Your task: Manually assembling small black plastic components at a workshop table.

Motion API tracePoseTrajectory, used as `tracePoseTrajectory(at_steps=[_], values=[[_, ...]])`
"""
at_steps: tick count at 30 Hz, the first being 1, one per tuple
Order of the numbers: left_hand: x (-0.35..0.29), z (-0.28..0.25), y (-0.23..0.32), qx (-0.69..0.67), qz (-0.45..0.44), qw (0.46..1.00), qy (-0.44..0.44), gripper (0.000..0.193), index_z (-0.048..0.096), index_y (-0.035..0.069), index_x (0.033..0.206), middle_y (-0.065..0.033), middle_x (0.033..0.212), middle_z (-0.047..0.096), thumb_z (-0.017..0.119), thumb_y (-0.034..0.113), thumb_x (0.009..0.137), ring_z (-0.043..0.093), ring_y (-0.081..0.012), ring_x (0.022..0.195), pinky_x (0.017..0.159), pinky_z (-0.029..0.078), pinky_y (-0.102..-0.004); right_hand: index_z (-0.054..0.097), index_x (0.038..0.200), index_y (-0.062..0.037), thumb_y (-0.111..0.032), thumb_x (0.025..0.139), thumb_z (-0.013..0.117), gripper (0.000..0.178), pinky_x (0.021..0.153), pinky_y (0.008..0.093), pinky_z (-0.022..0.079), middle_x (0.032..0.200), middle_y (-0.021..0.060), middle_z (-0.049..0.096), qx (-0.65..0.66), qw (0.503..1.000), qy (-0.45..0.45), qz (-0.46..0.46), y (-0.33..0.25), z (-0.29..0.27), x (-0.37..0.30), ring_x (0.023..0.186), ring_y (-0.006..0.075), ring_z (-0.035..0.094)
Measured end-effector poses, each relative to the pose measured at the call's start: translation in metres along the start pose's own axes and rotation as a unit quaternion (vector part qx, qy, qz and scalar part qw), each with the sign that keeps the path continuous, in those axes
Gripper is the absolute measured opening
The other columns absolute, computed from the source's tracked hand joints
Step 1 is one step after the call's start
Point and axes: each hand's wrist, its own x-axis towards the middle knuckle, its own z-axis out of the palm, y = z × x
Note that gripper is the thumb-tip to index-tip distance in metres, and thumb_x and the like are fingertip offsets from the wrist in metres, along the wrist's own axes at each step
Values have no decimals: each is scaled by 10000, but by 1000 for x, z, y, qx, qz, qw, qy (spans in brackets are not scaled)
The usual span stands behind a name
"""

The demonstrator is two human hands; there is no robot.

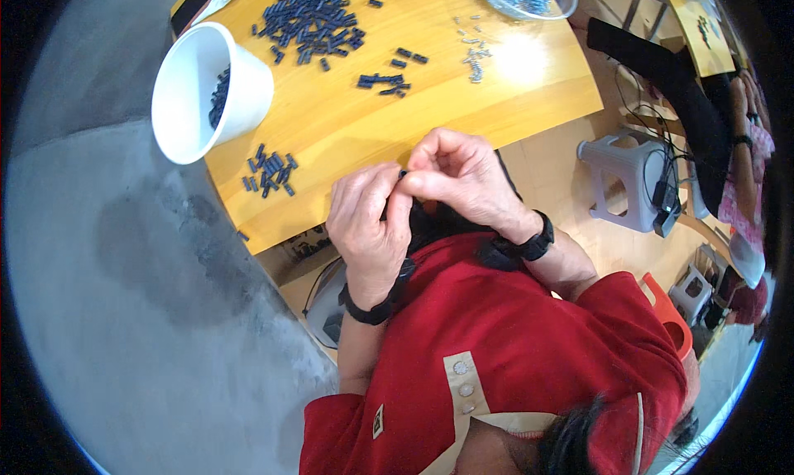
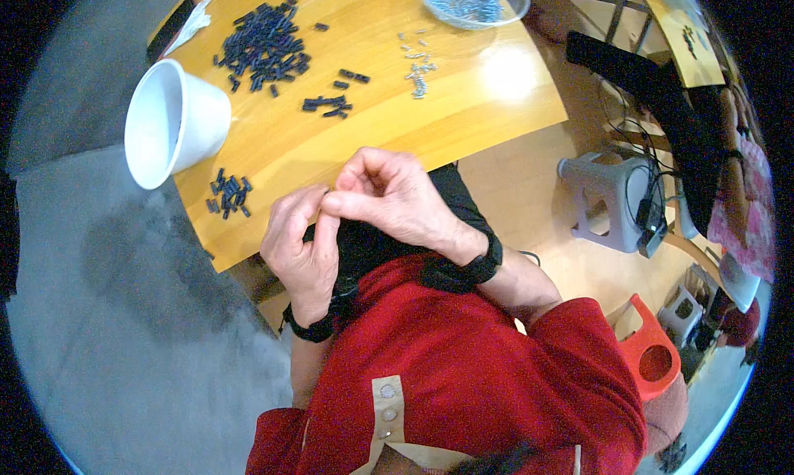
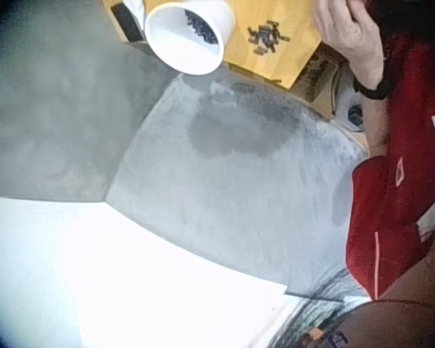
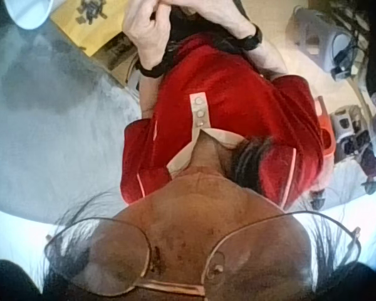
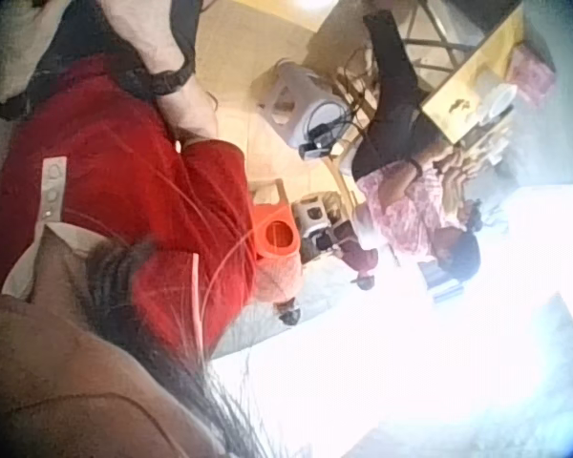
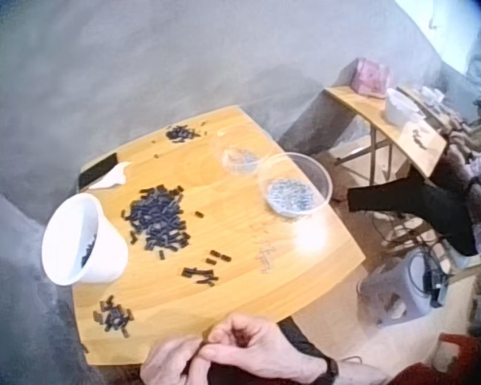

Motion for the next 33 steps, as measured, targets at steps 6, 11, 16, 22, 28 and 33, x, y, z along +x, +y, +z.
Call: tracePoseTrajectory(at_steps=[6, 11, 16, 22, 28, 33], values=[[-3, 2, 1, 13, -33, 999, -26, 173, 675, 21, 933, -118, 891, 690, 739, -17, 776, 657, -296, 805, 731, 517, -380, 645, 847, -17, -153, 912, 704, 162, 561, 222, 439, 694, -17, 596, -117, 993, 2, -7, -10, -1, -2, 650, 39, 513], [-2, -1, 6, -17, -57, 995, -80, 165, 680, 5, 961, -123, 894, 691, 710, -28, 802, 656, -289, 805, 727, 518, -372, 630, 887, -29, -165, 960, 653, 156, 508, 195, 436, 698, -21, 592, -189, 975, -30, -111, -7, -13, -3, 583, 25, 533], [-4, 2, 4, -18, -72, 995, -69, 126, 663, -7, 953, -140, 875, 678, 682, -32, 831, 643, -289, 774, 712, 512, -362, 652, 870, -8, -150, 912, 692, 153, 583, 269, 468, 720, 44, 633, -180, 982, -32, -51, -21, -14, -3, 665, 98, 567], [-5, 4, -1, -31, -96, 994, -51, 64, 664, -16, 926, -89, 829, 660, 673, -15, 863, 621, -135, 741, 670, 490, -260, 650, 976, -18, -142, 893, 662, 149, 724, 361, 518, 885, 134, 653, -376, 900, 156, -154, -33, -53, 16, 824, 261, 646], [-3, 5, -4, -62, -114, 990, -52, 60, 657, -20, 920, -85, 826, 658, 672, -10, 863, 615, -139, 731, 670, 487, -259, 454, 1351, 50, -233, 940, 576, 514, 1095, 455, 364, 1396, 257, 465, -662, 688, 129, -270, -41, -93, 54, 1301, 404, 451], [-3, 6, -5, -55, -99, 992, -60, 64, 654, -21, 922, -80, 826, 659, 674, -8, 863, 613, -137, 729, 670, 487, -259, 372, 1427, 54, -330, 962, 512, 619, 1175, 476, 234, 1505, 270, 340, -719, 641, 100, -250, -28, -100, 78, 1414, 410, 305]])
